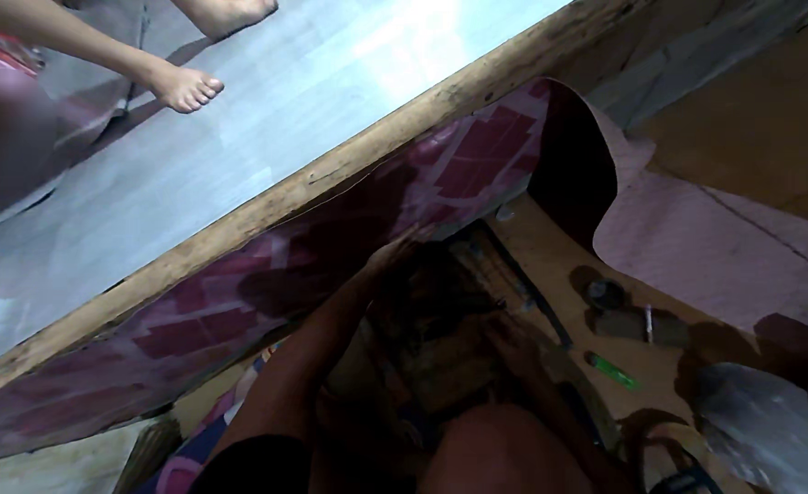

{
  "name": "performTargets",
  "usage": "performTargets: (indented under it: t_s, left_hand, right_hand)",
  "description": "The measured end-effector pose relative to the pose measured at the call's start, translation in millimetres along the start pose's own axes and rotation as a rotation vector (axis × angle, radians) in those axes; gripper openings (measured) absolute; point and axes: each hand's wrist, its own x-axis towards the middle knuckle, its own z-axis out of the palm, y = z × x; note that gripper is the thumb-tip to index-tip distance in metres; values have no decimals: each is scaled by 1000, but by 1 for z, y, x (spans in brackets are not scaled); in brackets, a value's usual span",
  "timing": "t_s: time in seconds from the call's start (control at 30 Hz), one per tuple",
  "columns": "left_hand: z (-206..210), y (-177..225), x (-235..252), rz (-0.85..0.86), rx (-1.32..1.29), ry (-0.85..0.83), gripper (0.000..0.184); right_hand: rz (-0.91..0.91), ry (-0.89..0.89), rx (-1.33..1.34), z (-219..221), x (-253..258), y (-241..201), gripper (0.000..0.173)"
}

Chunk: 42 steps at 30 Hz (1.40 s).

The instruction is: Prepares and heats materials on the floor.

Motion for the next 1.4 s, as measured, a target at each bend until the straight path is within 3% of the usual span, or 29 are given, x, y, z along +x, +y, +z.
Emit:
performTargets:
  t_s: [0.17,0.3,0.4,0.57,0.67,0.8,1.0,1.17,1.33,1.4]
  left_hand:
    - [26,5,8,-34,-302,36,57]
    - [17,11,12,-67,-130,23,59]
    - [9,9,13,-81,-213,59,58]
    - [5,8,24,-104,-154,367,51]
    - [-6,4,29,-68,-255,324,51]
    - [-9,-3,35,-10,-47,348,50]
    - [0,-9,38,53,35,285,50]
    - [-4,-9,39,44,-87,221,54]
    - [-7,-7,36,19,-54,257,54]
    - [-15,-5,34,-13,-261,180,56]
  right_hand:
    - [100,51,-54,-4,-11,-5,28]
    - [152,57,-149,-8,-15,-7,35]
    - [94,30,-149,-8,-16,7,35]
    - [42,-7,-25,-2,-15,20,28]
    - [46,-27,-1,0,-13,26,29]
    - [21,-49,99,5,-12,26,24]
    - [87,-57,-53,4,-14,27,32]
    - [208,-19,-10,3,-20,14,36]
    - [144,5,-44,1,-24,6,33]
    - [92,45,-93,0,-23,8,34]
